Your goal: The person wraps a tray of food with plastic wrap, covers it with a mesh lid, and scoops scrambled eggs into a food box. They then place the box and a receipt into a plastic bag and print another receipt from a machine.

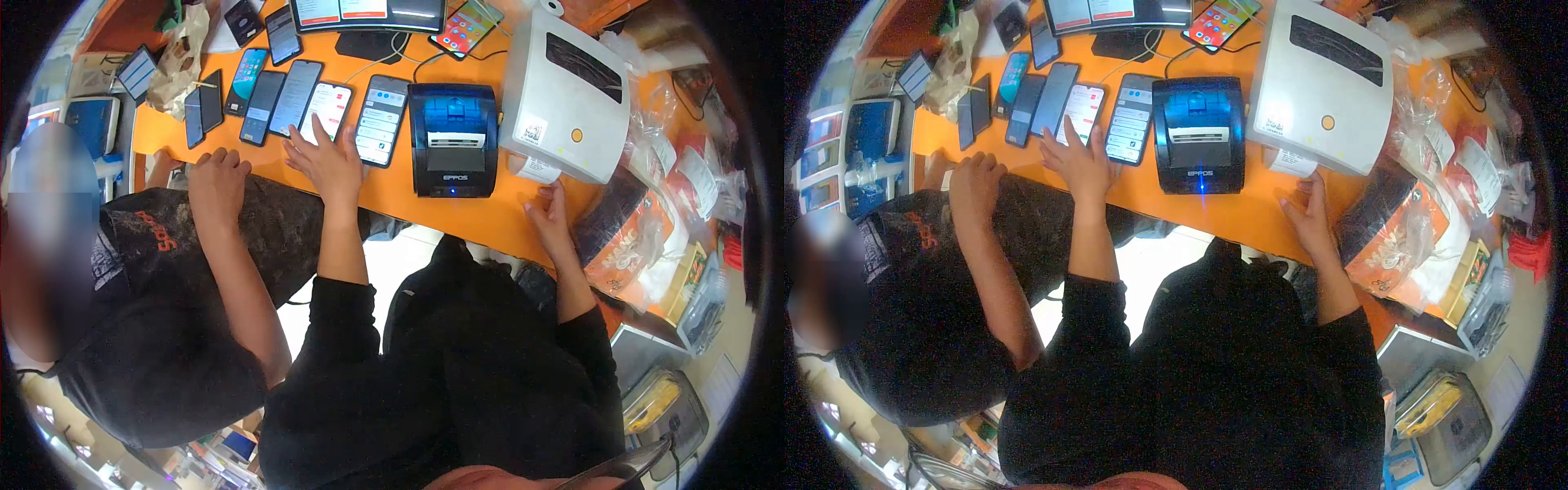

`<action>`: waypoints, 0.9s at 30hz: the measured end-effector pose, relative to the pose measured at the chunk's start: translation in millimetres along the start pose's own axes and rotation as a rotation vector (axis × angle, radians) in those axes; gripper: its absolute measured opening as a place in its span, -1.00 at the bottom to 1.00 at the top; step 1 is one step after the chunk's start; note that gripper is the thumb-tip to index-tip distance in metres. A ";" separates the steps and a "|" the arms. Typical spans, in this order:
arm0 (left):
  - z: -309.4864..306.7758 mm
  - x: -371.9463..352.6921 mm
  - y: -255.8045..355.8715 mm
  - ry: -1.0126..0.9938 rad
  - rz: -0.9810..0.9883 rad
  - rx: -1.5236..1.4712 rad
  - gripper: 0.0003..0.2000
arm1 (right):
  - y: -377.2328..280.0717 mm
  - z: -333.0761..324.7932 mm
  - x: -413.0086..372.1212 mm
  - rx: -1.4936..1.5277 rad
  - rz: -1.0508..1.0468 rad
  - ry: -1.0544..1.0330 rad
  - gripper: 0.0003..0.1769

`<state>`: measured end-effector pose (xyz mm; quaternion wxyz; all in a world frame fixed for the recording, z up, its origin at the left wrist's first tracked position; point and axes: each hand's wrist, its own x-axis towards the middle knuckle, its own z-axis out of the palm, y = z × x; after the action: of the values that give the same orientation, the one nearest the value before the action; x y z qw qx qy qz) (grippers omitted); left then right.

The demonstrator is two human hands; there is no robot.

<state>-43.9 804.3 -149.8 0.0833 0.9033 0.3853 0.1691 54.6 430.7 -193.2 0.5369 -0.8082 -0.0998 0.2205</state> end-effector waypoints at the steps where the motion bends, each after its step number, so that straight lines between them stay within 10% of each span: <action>1: 3.4 -2.5 -1.8 -0.007 0.007 0.014 -0.35 | -0.7 0.3 -0.6 0.006 0.004 -0.002 -0.18; 27: -6.1 -11.9 -16.4 -0.180 -0.074 -0.004 -0.28 | 1.0 4.9 -3.3 -0.027 -0.038 0.013 -0.21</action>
<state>-64.9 807.1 -151.6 0.1256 0.8998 0.4092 0.0848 49.3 433.1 -194.9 0.5308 -0.8146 -0.1148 0.2036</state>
